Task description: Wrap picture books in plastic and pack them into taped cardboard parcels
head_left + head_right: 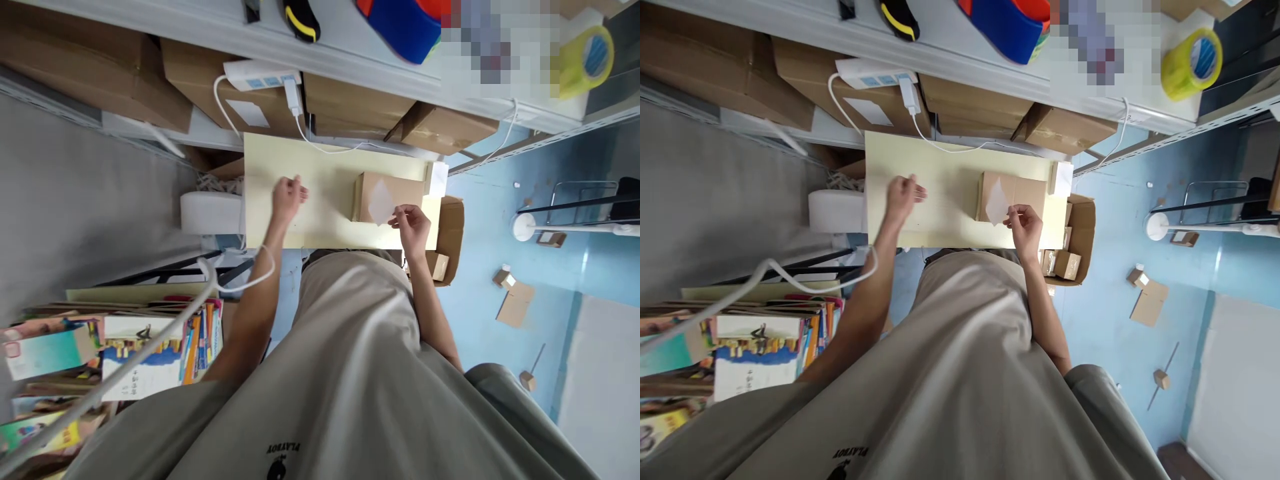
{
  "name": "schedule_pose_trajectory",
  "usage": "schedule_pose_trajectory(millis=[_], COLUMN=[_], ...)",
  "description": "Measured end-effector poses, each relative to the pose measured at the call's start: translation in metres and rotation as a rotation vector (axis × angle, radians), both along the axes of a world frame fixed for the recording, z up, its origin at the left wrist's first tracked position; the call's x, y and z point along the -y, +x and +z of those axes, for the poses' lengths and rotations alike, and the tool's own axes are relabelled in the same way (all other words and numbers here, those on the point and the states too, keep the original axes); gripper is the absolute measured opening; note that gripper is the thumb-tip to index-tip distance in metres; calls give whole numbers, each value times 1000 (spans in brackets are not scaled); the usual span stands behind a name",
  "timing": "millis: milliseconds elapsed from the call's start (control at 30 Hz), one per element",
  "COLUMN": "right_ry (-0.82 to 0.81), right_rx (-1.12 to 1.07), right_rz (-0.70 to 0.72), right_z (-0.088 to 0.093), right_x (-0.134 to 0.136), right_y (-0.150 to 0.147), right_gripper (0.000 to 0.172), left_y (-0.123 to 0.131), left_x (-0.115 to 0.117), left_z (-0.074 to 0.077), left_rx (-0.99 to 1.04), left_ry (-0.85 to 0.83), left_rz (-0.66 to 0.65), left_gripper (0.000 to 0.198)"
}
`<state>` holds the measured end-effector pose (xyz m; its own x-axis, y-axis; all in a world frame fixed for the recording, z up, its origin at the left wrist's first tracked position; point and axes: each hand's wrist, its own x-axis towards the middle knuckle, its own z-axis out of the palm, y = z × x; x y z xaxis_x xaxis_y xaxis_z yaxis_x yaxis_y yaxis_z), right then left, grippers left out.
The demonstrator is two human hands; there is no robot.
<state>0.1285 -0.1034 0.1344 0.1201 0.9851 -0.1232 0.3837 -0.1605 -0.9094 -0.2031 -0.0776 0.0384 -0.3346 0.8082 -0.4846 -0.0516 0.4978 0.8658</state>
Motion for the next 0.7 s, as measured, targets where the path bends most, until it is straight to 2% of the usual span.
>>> schedule_pose_trajectory(millis=[67, 133, 233, 300, 433, 567, 633, 700], right_ry=[34, 89, 194, 240, 247, 160, 101, 61], right_rx=[68, 164, 357, 488, 613, 521, 400, 267], right_rz=[17, 79, 271, 408, 576, 700, 683, 534], right_z=[3, 8, 15, 14, 2, -13, -18, -23], right_x=[-1, 0, 4, 6, 11, 16, 12, 1], right_y=[3, 6, 11, 16, 30, 48, 60, 76], right_gripper=[58, 55, 45, 37, 29, 28, 30, 33], left_y=[59, 104, 146, 162, 183, 198, 204, 208], left_x=[10, 20, 28, 29, 28, 30, 33, 37], left_z=[11, 27, 50, 58, 53, 39, 32, 26], left_rx=[204, 383, 545, 578, 474, 324, 236, 175], left_ry=[-28, 17, 83, 96, 47, 13, 35, 74], left_rz=[-93, -180, -168, -124, -70, -55, -58, -73], left_gripper=[23, 23, 31, 41, 46, 41, 42, 48])
